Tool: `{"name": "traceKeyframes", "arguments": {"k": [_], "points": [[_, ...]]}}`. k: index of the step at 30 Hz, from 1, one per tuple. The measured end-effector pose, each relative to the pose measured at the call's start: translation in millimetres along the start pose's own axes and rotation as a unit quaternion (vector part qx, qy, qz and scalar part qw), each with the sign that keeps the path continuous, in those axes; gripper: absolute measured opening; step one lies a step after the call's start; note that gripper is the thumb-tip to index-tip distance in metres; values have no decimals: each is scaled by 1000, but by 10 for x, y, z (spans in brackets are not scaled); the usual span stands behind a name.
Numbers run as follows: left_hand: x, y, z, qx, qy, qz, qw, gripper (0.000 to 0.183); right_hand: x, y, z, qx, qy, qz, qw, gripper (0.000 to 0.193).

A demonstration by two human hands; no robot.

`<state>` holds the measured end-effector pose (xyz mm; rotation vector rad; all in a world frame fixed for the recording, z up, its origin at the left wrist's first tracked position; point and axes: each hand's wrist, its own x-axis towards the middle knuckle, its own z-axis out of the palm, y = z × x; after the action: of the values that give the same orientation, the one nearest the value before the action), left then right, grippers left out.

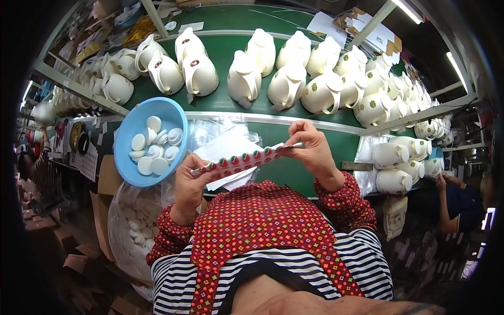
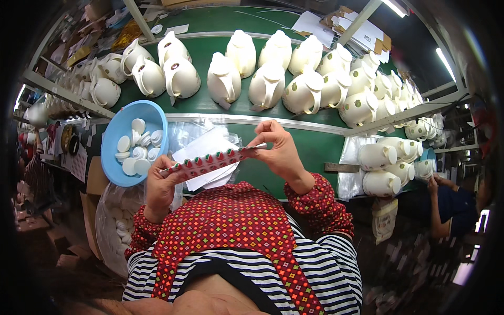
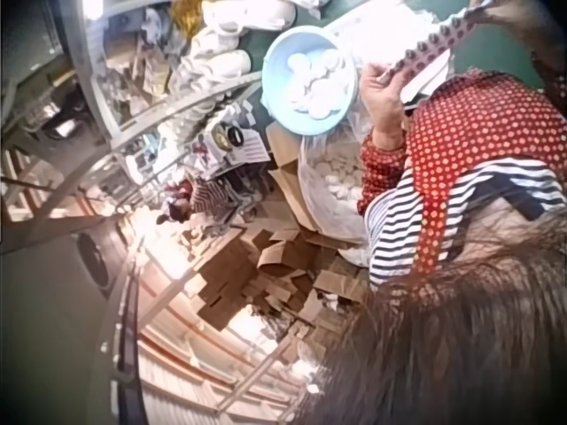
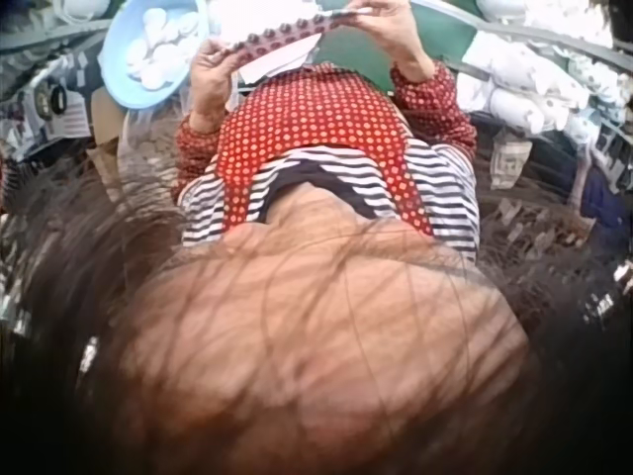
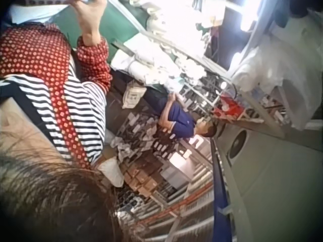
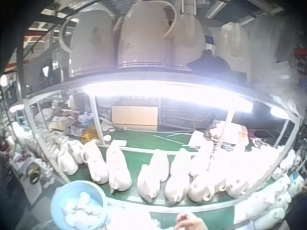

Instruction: The person repeatedly picks white kettles from a conveyor belt, applies a small sticker to the side of each kettle, and places the finished kettles back on the belt. The person also picks up white circular lids from a blue basin and places them into the openings of the kettles.

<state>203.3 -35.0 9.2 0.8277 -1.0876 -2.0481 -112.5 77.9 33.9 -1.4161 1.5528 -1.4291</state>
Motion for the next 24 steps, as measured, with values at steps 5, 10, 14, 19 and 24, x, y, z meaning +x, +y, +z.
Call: {"name": "traceKeyframes", "arguments": {"k": [5,10,14,19,24], "points": [[16,4,-40,-7,27,15,1000,23,8,-78,0,181,-62,132,973,7],[48,19,-15,60,15,76,995,14,163,-172,37,-178,-84,21,980,33],[42,91,128,112,-3,79,991,9,321,-609,344,-312,-98,-157,932,62],[75,100,254,145,-10,73,987,18,411,-669,778,-214,-167,-172,947,43],[35,178,318,56,-10,55,997,17,404,-471,868,-189,-162,-155,956,13]]}}
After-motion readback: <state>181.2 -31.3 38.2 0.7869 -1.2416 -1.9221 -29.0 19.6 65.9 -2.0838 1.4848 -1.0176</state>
